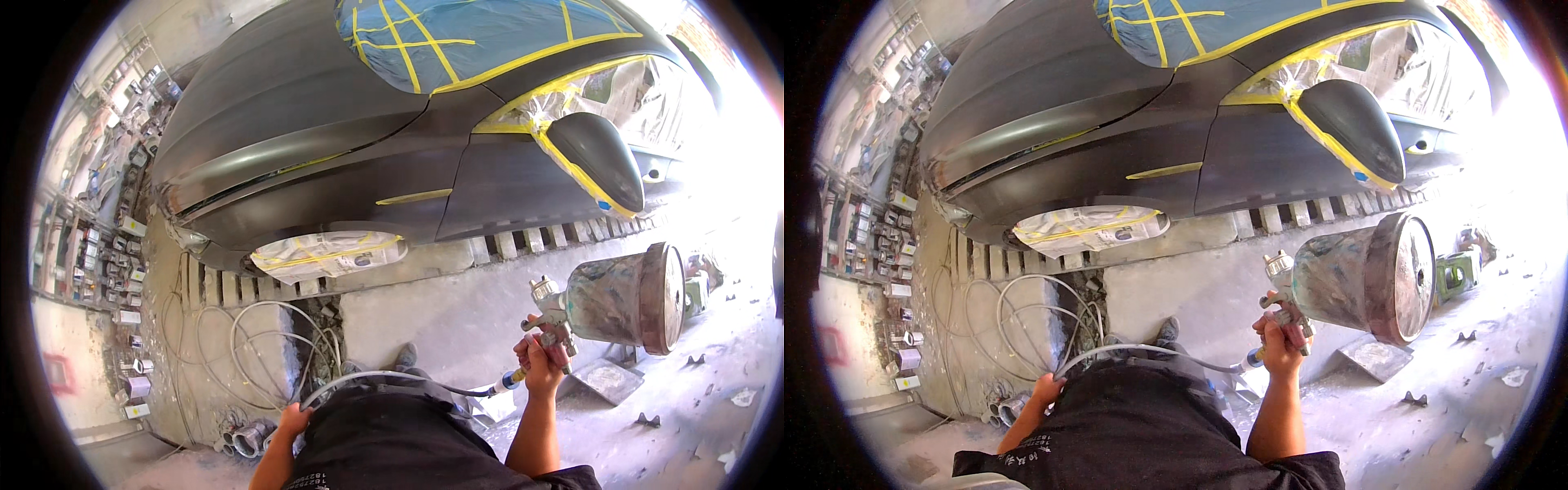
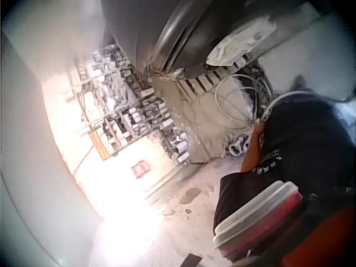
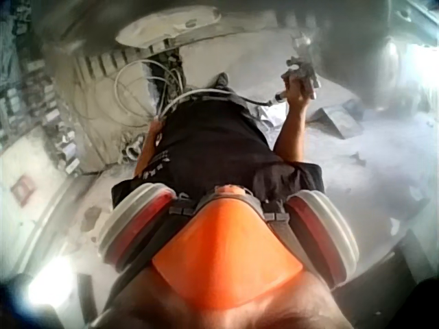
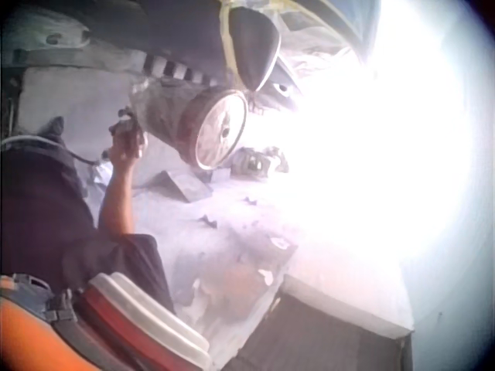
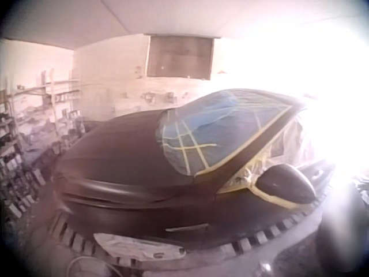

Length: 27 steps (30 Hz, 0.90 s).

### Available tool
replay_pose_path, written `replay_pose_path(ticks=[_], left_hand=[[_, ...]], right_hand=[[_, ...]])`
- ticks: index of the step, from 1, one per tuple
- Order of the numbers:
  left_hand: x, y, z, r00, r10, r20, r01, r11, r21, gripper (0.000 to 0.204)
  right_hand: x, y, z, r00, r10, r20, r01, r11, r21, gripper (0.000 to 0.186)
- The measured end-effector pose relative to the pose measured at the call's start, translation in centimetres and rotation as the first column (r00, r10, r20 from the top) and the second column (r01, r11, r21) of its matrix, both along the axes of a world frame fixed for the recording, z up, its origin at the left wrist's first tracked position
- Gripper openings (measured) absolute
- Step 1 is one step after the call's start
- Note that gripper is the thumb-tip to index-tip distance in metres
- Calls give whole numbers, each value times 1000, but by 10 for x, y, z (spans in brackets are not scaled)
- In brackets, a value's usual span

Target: The person applies paint to the front fender and hood of a car using a spray gun. They move the spray gun by hand across the masked surfaces of the vehicle.

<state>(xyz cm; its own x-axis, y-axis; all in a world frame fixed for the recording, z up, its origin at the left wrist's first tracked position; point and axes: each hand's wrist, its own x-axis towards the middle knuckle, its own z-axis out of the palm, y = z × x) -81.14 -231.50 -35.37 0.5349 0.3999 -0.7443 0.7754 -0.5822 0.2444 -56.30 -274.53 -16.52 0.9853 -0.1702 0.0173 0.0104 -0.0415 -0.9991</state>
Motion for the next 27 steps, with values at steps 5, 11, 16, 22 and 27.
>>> replay_pose_path(ticks=[5,11,16,22,27], left_hand=[[-18,19,-9,999,-14,50,13,1000,25,46],[-66,49,-41,999,-24,41,20,996,88,45],[-76,69,-30,979,137,153,-159,977,145,44],[-98,100,-41,884,252,394,-370,892,260,25],[-122,123,-48,739,271,617,-513,820,255,17]], right_hand=[[-10,10,-5,1000,12,-2,-12,995,103,33],[-18,60,4,1000,17,-19,-19,994,-112,30],[-28,93,21,987,109,116,-104,993,-51,32],[-7,130,31,926,185,328,-143,978,-149,35],[22,175,53,891,203,406,-198,979,-54,41]])
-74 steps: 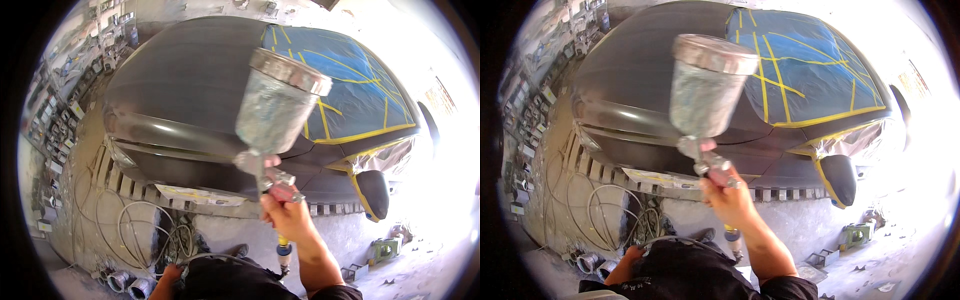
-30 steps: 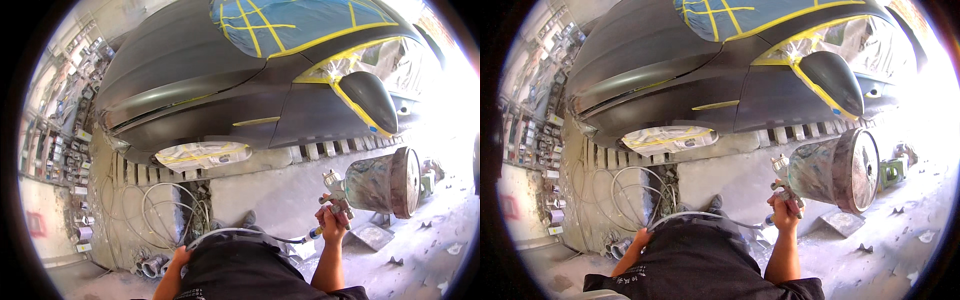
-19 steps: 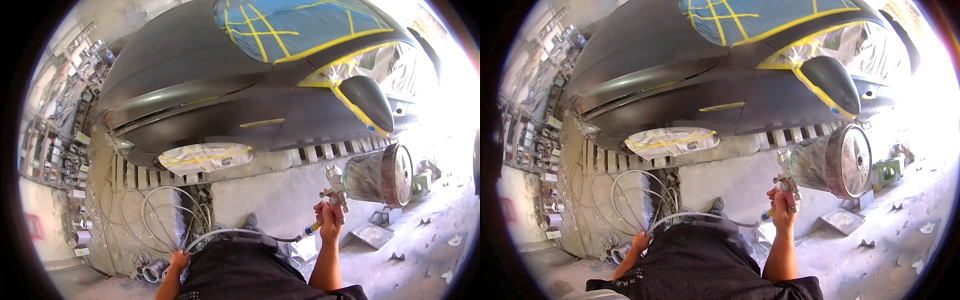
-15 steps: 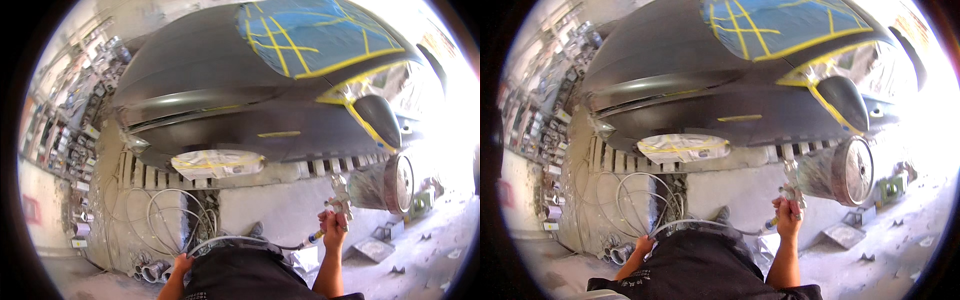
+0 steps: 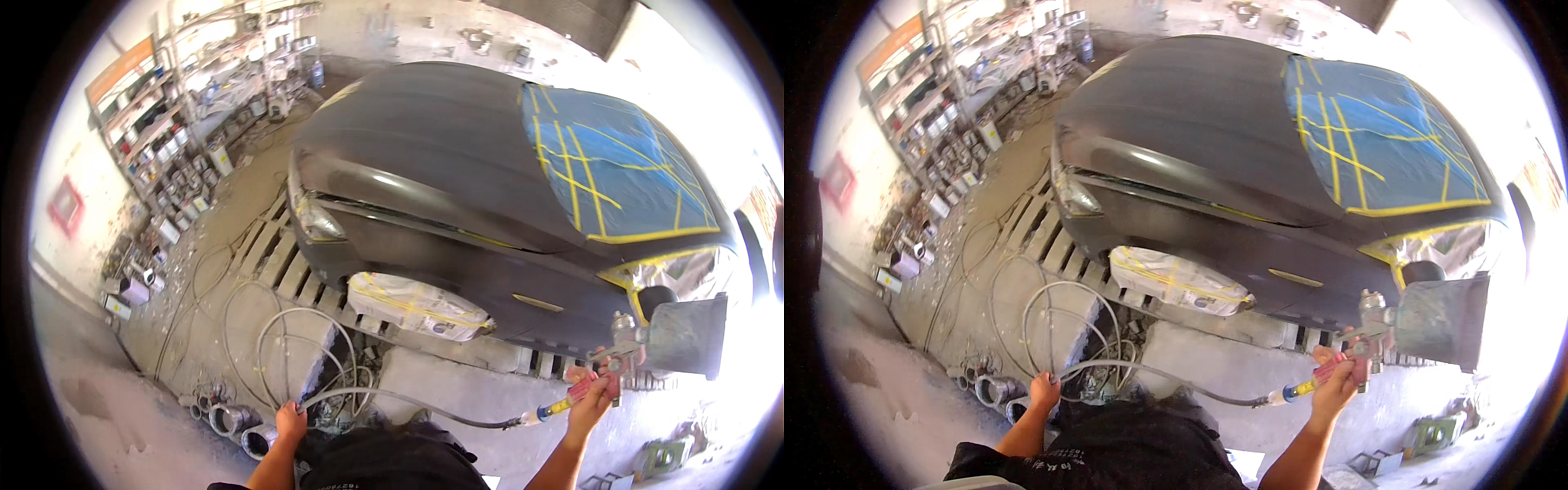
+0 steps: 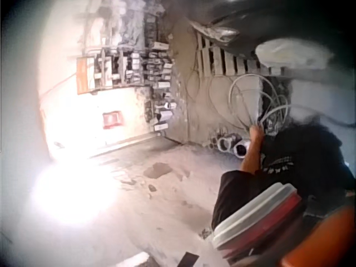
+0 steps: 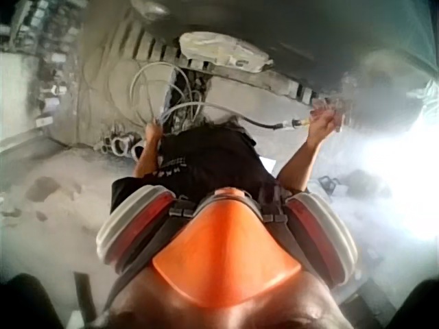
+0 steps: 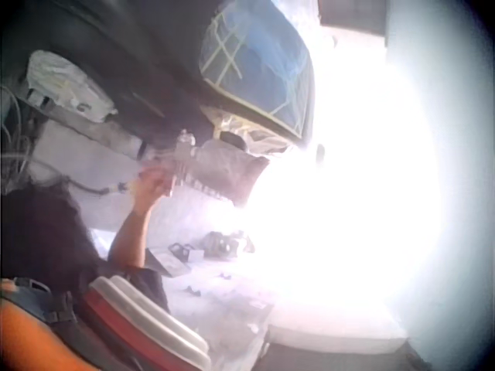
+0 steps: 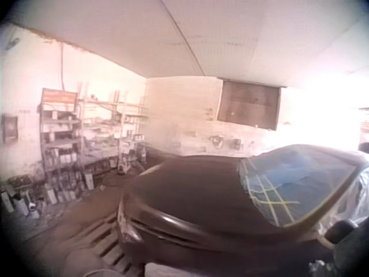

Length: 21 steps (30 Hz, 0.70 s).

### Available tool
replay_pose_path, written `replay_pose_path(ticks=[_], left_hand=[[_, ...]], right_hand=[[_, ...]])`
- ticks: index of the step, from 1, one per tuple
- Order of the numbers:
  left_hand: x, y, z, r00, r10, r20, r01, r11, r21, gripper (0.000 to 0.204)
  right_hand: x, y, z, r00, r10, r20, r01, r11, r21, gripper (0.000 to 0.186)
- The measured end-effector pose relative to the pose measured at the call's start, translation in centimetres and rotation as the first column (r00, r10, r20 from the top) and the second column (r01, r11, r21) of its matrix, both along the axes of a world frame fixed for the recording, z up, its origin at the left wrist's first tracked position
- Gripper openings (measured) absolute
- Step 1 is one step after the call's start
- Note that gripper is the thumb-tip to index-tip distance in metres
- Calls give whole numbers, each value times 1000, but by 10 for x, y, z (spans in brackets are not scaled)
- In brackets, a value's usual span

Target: The person applies paint to the front fender and hood of a car using a spray gun. They move the spray gun by hand across the masked surfaces of the vehicle.

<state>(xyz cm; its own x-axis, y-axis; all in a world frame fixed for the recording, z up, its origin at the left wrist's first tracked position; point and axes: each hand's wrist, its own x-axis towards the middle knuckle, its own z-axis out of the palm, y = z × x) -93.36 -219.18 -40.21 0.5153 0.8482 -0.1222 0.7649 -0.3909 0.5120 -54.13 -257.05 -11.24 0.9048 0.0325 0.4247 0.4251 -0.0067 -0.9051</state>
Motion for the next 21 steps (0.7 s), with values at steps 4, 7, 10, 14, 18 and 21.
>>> replay_pose_path(ticks=[4,7,10,14,18,21], left_hand=[[6,8,21,998,65,4,-65,998,-27,18],[9,14,35,994,112,14,-112,993,-23,19],[10,18,46,992,130,-7,-130,991,-16,18],[12,23,52,977,210,27,-210,978,0,18],[22,34,75,950,312,15,-313,948,61,18],[21,47,100,922,381,65,-386,915,113,16]], right_hand=[[15,40,29,1000,-13,16,13,1000,19,47],[28,72,46,998,67,20,-68,997,37,51],[39,108,55,994,79,72,-80,997,20,58],[61,141,69,984,126,126,-128,992,0,62],[81,178,91,983,162,88,-165,986,25,62],[95,198,107,981,171,92,-169,985,-25,60]])
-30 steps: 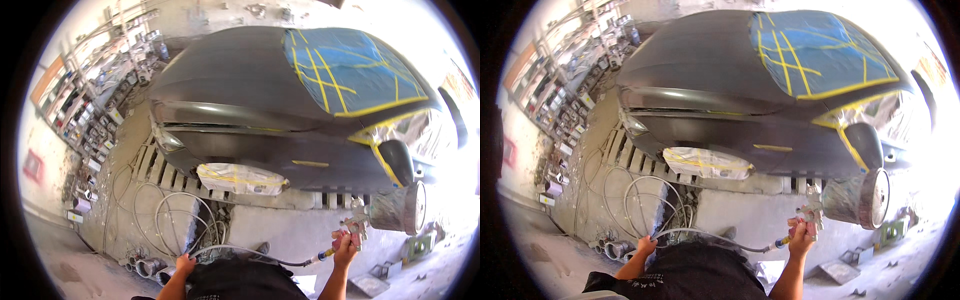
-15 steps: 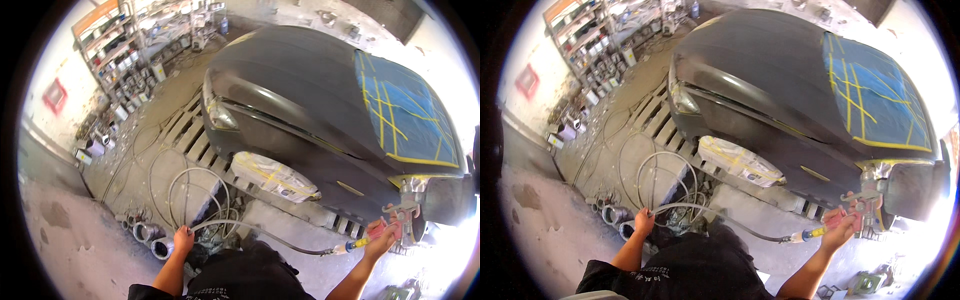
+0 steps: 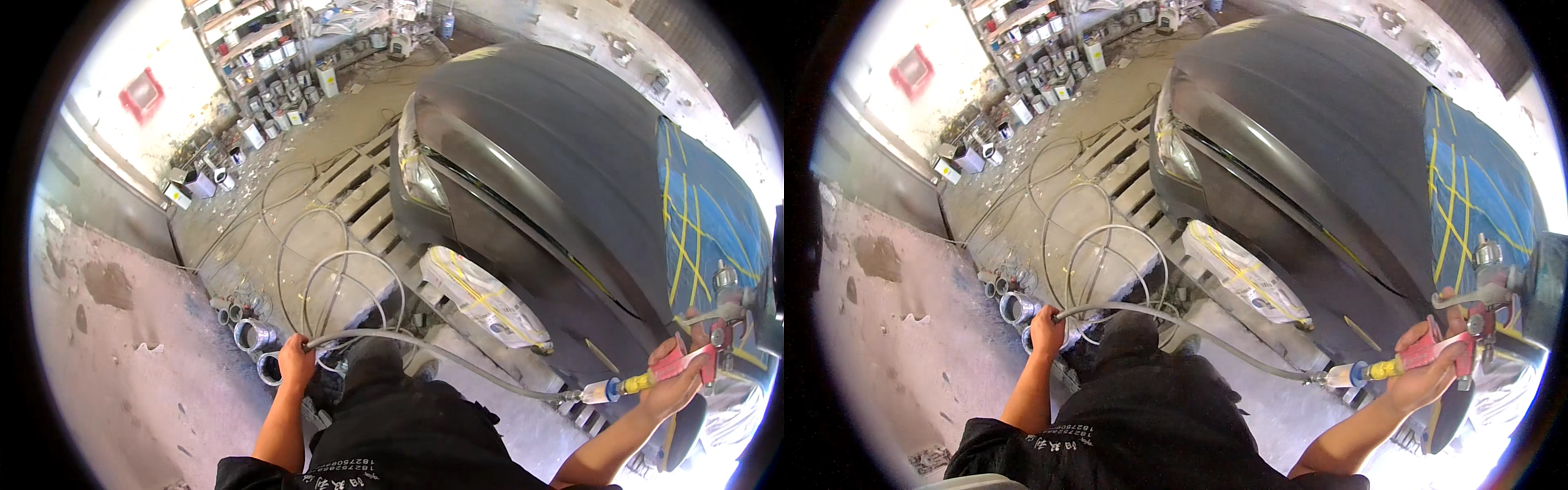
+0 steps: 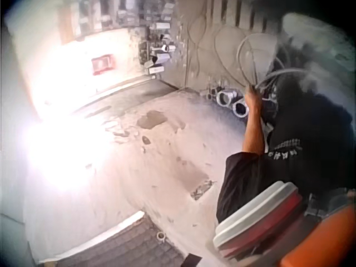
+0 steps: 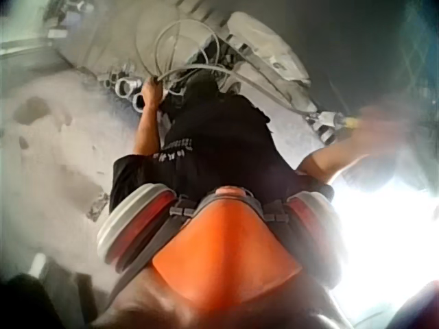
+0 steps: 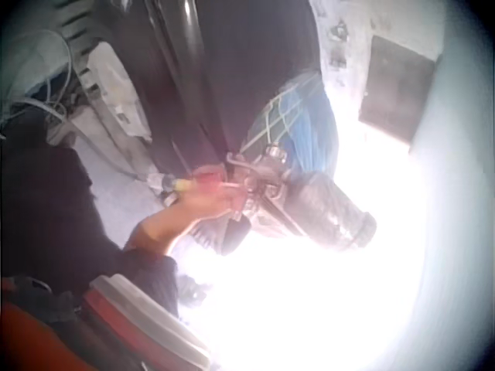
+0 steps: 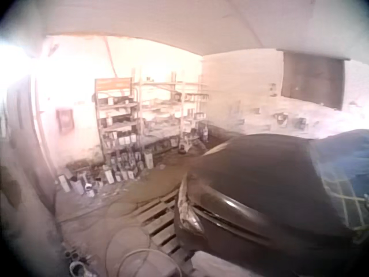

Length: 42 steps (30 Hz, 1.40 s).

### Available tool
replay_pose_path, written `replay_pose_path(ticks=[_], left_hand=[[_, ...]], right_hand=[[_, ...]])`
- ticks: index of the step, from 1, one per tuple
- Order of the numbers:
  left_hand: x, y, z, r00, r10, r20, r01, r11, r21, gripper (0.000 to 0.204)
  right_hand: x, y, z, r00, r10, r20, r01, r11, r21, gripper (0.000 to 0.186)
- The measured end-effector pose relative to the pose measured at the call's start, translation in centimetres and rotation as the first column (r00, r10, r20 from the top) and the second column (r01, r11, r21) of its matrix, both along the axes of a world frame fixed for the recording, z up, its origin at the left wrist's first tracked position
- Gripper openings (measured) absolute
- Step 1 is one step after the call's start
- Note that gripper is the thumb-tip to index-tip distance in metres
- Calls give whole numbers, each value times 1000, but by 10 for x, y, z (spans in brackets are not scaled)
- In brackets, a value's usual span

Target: The person applies paint to the front fender and hood of a car using a spray gun. They move the spray gun by hand across the masked surfaces of the vehicle.

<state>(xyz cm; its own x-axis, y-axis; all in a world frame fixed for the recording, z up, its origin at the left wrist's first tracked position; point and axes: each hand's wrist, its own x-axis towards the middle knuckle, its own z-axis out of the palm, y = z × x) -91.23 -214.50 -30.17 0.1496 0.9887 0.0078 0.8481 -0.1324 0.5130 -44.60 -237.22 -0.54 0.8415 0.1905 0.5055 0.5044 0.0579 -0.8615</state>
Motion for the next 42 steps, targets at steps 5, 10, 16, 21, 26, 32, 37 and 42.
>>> replay_pose_path(ticks=[5,10,16,21,26,32,37,42], left_hand=[[-2,40,34,998,64,23,-66,987,144,18],[-3,109,51,991,130,-9,-126,974,190,28],[-20,239,46,990,125,71,-136,975,178,42],[-47,336,56,996,6,86,-14,996,92,36],[-47,404,82,982,-125,143,125,992,8,28],[-17,462,96,936,-300,186,279,952,129,22],[24,491,104,888,-414,201,376,905,199,24],[65,522,108,867,-460,193,429,884,184,24]], right_hand=[[2,50,35,1000,-16,23,16,1000,0,53],[-8,113,59,997,-74,-14,74,997,38,46],[-26,192,78,986,-163,33,165,985,-46,40],[-69,291,132,954,-301,3,300,951,-77,41],[-71,329,173,927,-370,66,367,929,60,42],[-54,334,208,870,-492,-23,480,859,-180,35],[-21,329,213,819,-572,-50,536,793,-288,27],[17,337,206,901,-428,-65,412,894,-175,39]])
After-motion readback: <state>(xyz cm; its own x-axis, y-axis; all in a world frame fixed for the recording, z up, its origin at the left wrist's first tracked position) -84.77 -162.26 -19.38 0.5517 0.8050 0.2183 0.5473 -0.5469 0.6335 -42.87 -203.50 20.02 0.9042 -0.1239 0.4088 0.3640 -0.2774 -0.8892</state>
